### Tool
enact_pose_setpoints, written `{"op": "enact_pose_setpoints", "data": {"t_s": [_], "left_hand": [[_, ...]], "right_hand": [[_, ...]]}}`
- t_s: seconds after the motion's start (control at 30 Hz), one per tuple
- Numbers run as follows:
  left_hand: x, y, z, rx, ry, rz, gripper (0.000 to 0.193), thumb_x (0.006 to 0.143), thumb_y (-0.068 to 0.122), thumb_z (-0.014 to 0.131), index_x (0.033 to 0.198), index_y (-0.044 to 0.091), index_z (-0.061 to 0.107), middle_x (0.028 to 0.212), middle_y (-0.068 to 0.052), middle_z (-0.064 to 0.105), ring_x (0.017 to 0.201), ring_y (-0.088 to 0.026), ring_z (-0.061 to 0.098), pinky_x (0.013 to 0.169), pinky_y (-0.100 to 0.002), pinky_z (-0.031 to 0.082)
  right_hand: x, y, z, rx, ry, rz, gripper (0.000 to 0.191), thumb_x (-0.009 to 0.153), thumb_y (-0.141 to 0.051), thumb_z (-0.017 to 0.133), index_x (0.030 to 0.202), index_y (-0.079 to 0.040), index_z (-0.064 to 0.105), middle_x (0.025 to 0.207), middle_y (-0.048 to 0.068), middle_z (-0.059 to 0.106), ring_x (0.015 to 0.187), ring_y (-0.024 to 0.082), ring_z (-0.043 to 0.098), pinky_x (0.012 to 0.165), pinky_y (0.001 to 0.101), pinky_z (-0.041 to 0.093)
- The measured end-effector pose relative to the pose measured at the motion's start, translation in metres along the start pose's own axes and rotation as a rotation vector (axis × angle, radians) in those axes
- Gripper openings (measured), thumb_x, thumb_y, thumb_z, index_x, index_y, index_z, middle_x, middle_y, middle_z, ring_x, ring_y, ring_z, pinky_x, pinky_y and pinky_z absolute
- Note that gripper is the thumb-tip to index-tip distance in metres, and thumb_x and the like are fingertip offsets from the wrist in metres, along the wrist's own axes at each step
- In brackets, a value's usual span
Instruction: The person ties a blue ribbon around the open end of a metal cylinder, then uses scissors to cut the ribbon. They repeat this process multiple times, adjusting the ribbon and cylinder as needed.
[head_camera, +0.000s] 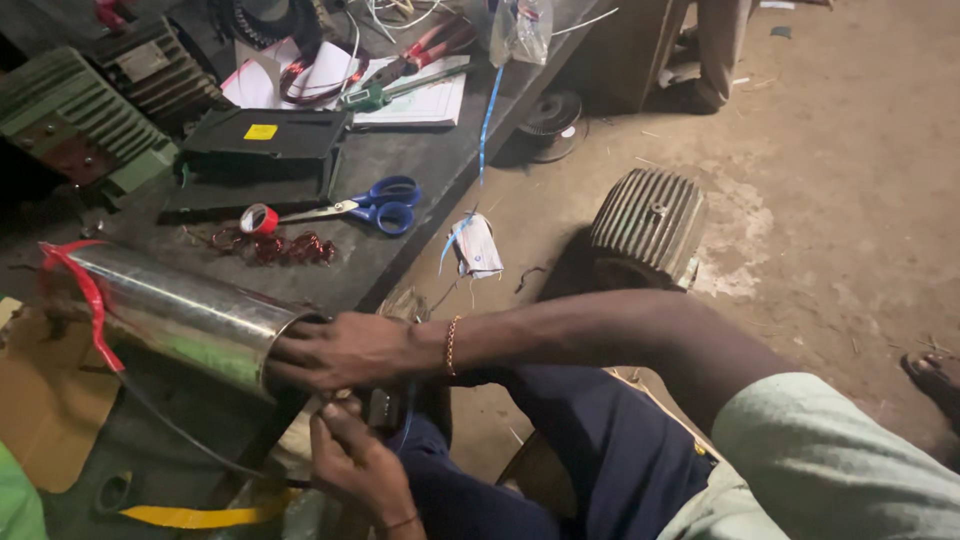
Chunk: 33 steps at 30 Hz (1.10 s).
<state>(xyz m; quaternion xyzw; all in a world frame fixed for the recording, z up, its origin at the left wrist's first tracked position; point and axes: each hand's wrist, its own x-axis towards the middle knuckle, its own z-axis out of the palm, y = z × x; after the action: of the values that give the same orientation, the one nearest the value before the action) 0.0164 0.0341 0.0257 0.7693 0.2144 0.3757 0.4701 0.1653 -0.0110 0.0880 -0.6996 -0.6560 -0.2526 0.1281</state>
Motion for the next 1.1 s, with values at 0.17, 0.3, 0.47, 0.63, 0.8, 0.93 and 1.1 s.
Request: {"op": "enact_pose_setpoints", "data": {"t_s": [0.17, 0.3, 0.47, 0.63, 0.8, 0.93, 1.1], "left_hand": [[-0.009, 0.002, 0.010, 0.164, 0.018, -0.082, 0.040, 0.112, 0.029, 0.047, 0.104, -0.005, 0.066, 0.087, -0.018, 0.072, 0.078, -0.029, 0.071, 0.069, -0.040, 0.055], [-0.020, 0.002, 0.016, 0.189, 0.003, -0.047, 0.043, 0.113, 0.032, 0.044, 0.101, -0.003, 0.065, 0.086, -0.018, 0.071, 0.080, -0.031, 0.072, 0.073, -0.040, 0.056], [-0.032, 0.005, 0.029, 0.132, 0.052, -0.080, 0.042, 0.112, 0.032, 0.046, 0.099, -0.001, 0.067, 0.083, -0.018, 0.070, 0.074, -0.030, 0.068, 0.069, -0.040, 0.054], [-0.033, 0.014, 0.027, -0.010, 0.043, -0.221, 0.033, 0.108, 0.030, 0.048, 0.117, 0.001, 0.061, 0.087, -0.015, 0.068, 0.067, -0.028, 0.062, 0.062, -0.038, 0.050], [-0.026, 0.031, -0.005, -0.150, 0.288, 0.204, 0.036, 0.115, 0.021, 0.058, 0.144, 0.000, 0.053, 0.118, -0.016, 0.061, 0.100, -0.033, 0.059, 0.090, -0.037, 0.053], [-0.024, 0.060, -0.027, 0.414, 0.376, 0.292, 0.019, 0.112, 0.018, 0.063, 0.129, 0.010, 0.061, 0.114, -0.015, 0.073, 0.103, -0.029, 0.073, 0.092, -0.037, 0.057], [0.008, 0.087, -0.008, 0.531, 0.198, 0.190, 0.032, 0.101, 0.025, 0.067, 0.131, 0.011, 0.067, 0.094, -0.014, 0.079, 0.080, -0.031, 0.077, 0.065, -0.040, 0.059]], "right_hand": [[-0.002, 0.003, 0.004, -0.038, 0.072, -0.044, 0.059, 0.089, -0.018, 0.067, 0.142, 0.001, 0.051, 0.136, 0.020, 0.054, 0.121, 0.033, 0.065, 0.072, 0.0339, 0.064], [-0.005, 0.004, 0.005, -0.054, 0.023, -0.084, 0.061, 0.080, -0.020, 0.067, 0.136, -0.001, 0.053, 0.135, 0.021, 0.056, 0.114, 0.033, 0.066, 0.063, 0.0331, 0.062], [-0.004, 0.010, 0.002, -0.044, 0.022, -0.059, 0.060, 0.093, -0.019, 0.068, 0.146, 0.001, 0.049, 0.134, 0.021, 0.056, 0.114, 0.034, 0.065, 0.072, 0.0376, 0.062], [-0.033, 0.002, -0.014, 0.357, 0.070, 0.077, 0.056, 0.087, -0.015, 0.065, 0.141, -0.002, 0.054, 0.140, 0.025, 0.059, 0.122, 0.035, 0.062, 0.075, 0.0376, 0.061], [-0.100, 0.030, -0.043, 0.275, 0.107, 0.423, 0.025, 0.099, -0.017, 0.067, 0.122, -0.008, 0.063, 0.126, 0.017, 0.059, 0.126, 0.037, 0.059, 0.106, 0.0454, 0.050], [-0.087, 0.113, -0.048, 0.003, 0.265, 0.523, 0.030, 0.086, -0.014, 0.076, 0.114, -0.009, 0.067, 0.123, 0.017, 0.065, 0.111, 0.045, 0.058, 0.098, 0.0500, 0.050], [-0.061, 0.136, -0.056, 0.033, -0.028, 0.545, 0.034, 0.086, -0.025, 0.076, 0.111, -0.004, 0.068, 0.096, 0.019, 0.069, 0.096, 0.041, 0.066, 0.079, 0.0513, 0.054]]}}
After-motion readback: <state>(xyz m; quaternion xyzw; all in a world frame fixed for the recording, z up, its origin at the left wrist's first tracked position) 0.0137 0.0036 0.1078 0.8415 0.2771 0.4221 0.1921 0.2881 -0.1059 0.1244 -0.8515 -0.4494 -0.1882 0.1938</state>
